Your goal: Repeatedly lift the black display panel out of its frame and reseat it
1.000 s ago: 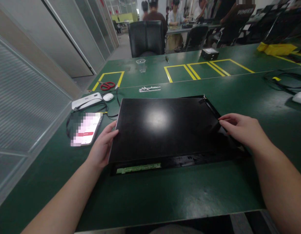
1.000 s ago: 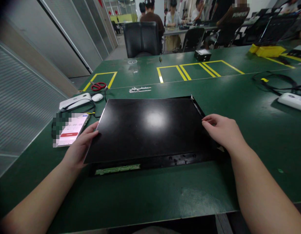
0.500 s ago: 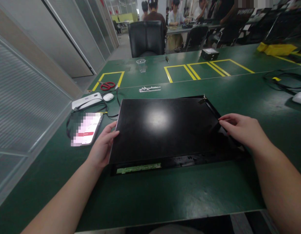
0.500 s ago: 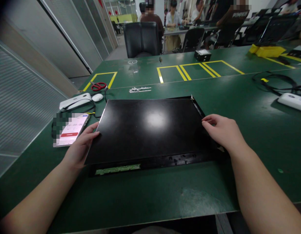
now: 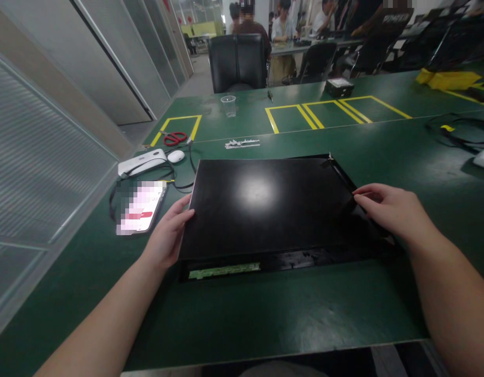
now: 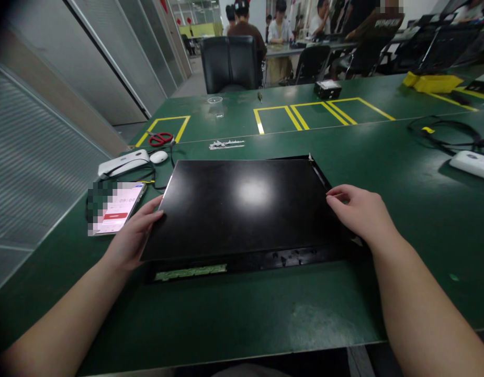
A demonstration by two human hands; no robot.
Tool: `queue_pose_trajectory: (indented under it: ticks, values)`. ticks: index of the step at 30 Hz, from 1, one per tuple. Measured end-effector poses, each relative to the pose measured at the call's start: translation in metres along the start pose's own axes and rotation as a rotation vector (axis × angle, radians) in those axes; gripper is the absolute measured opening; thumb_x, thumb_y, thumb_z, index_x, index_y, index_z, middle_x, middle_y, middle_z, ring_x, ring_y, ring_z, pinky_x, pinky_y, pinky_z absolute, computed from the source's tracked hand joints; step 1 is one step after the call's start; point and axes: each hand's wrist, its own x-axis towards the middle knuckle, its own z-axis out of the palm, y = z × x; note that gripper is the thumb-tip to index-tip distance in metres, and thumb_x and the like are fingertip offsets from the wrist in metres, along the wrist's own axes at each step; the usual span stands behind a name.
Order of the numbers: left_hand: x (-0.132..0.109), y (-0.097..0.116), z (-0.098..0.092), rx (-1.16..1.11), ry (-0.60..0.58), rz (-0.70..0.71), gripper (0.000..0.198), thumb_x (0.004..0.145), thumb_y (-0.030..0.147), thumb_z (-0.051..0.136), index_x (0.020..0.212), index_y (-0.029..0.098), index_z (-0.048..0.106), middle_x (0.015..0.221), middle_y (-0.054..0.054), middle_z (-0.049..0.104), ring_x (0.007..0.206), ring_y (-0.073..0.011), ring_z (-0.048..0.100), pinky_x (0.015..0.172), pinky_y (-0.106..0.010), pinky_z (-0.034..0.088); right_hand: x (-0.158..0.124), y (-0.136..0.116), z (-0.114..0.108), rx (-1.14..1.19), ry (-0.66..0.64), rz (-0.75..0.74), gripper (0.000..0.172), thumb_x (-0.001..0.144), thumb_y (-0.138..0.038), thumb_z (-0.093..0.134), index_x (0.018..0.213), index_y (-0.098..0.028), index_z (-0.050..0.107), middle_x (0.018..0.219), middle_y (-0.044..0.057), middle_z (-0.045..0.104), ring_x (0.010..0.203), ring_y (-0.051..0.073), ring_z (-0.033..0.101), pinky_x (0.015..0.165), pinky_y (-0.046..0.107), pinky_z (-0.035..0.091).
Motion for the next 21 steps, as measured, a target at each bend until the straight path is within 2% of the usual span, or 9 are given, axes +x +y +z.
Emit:
queue_pose_trajectory:
  ticks: [7,10,16,21]
  values:
    - [-0.001,-0.001,-0.002,0.01,-0.028,0.035,0.073,0.075,0.023,0.083,0.146,0.021,0.068,0.129,-0.01,0.083,0.116,-0.0379,0.079,0.09,-0.047,0.069,0.001,0.002,0.001,0.036,0.009,-0.001,0.043,0.07,-0.057,0.06,0.095,-0.028,0.08,0.084,0.004,0.08,0.073,0.027,0.073,0.075,0.043,0.054]
    - [0.0,-0.001,-0.005,0.057,-0.022,0.099,0.068,0.075,0.027,0.085,0.141,0.021,0.072,0.132,-0.01,0.082,0.124,-0.0391,0.075,0.098,-0.047,0.066,0.0,0.002,0.001,0.042,0.02,-0.01,0.042,0.068,-0.057,0.061,0.092,-0.029,0.08,0.08,0.004,0.079,0.073,0.028,0.074,0.075,0.044,0.054]
    - [0.002,-0.001,-0.013,0.147,-0.047,0.247,0.055,0.075,0.034,0.089,0.127,0.022,0.081,0.139,-0.01,0.079,0.141,-0.0432,0.063,0.115,-0.054,0.056,0.004,0.008,0.002,0.042,0.018,-0.008,0.041,0.068,-0.059,0.063,0.092,-0.03,0.08,0.079,0.004,0.079,0.074,0.03,0.075,0.07,0.044,0.054]
    - [0.01,-0.007,-0.021,0.305,-0.056,0.337,0.047,0.075,0.034,0.09,0.121,0.025,0.084,0.155,-0.009,0.069,0.154,-0.0423,0.05,0.127,-0.056,0.042,0.004,0.008,0.001,0.028,0.024,-0.007,0.042,0.066,-0.059,0.062,0.091,-0.031,0.079,0.078,0.004,0.078,0.075,0.03,0.074,0.074,0.045,0.054]
